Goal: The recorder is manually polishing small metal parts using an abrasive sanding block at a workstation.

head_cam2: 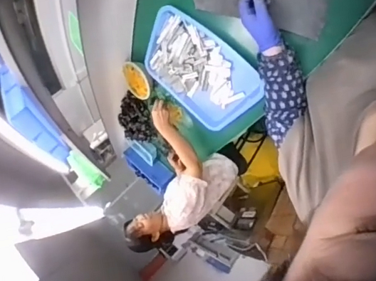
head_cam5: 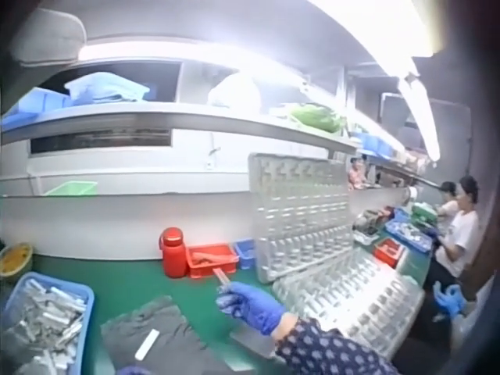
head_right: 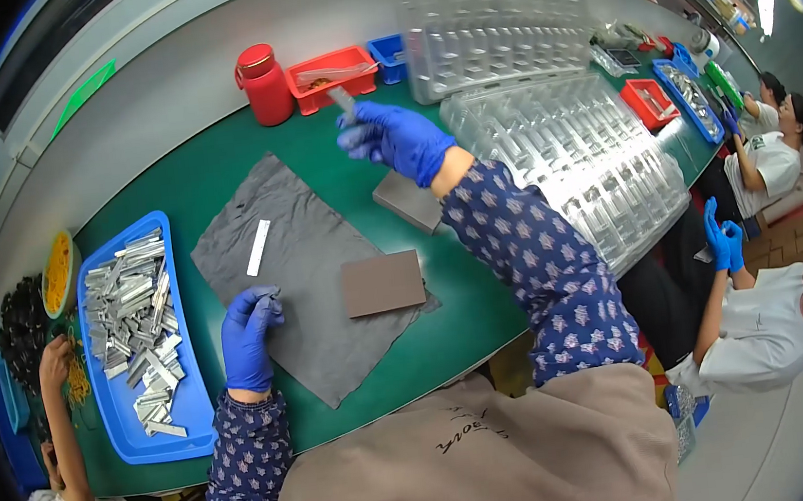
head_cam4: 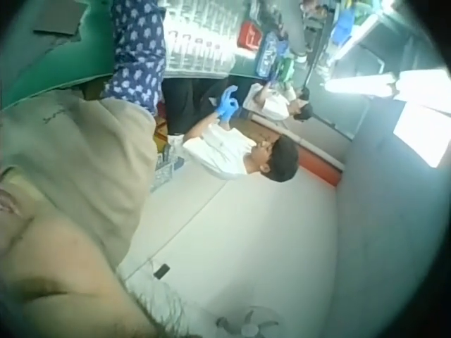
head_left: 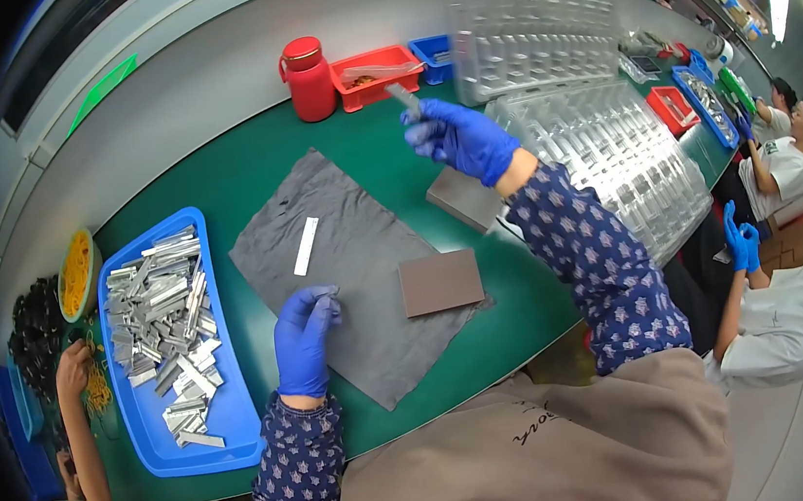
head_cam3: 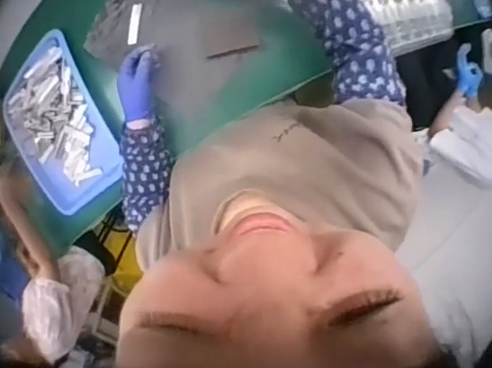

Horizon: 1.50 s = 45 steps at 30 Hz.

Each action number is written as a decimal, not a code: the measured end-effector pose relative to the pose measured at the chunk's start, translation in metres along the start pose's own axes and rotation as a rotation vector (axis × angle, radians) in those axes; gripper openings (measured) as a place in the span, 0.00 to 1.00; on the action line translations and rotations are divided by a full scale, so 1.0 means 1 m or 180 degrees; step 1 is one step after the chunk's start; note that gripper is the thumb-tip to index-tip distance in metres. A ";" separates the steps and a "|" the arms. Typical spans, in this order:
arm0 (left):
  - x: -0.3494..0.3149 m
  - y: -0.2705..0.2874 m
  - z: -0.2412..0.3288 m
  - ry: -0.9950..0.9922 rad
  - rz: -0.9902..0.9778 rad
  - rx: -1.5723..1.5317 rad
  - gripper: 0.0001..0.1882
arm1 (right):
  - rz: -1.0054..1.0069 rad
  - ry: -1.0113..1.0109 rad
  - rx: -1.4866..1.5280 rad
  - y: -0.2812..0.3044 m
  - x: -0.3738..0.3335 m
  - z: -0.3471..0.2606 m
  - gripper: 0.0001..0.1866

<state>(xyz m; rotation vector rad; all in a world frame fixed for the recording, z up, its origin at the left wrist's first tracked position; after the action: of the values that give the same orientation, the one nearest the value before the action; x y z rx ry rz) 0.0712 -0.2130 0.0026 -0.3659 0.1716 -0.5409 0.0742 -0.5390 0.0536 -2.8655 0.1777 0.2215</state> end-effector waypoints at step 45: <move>0.020 0.010 0.026 -0.1728 0.0363 0.3800 0.20 | 0.0908 0.1592 -0.5276 -0.007 -0.128 0.027 0.31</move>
<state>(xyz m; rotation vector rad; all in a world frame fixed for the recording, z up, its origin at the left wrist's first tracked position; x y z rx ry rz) 0.0997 -0.2083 0.0214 0.6646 -0.6440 -0.3361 -0.0541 -0.5121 0.0512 -4.4515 0.8226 -0.6472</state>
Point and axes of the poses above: each hand's wrist, its own x-axis towards the middle knuckle, its own y-axis out of the back of the hand, z = x × y, the point moved 4 cm from there along x, towards the middle knuckle, and after that the axes turned 12 degrees about -x, right-handed, at the moved point
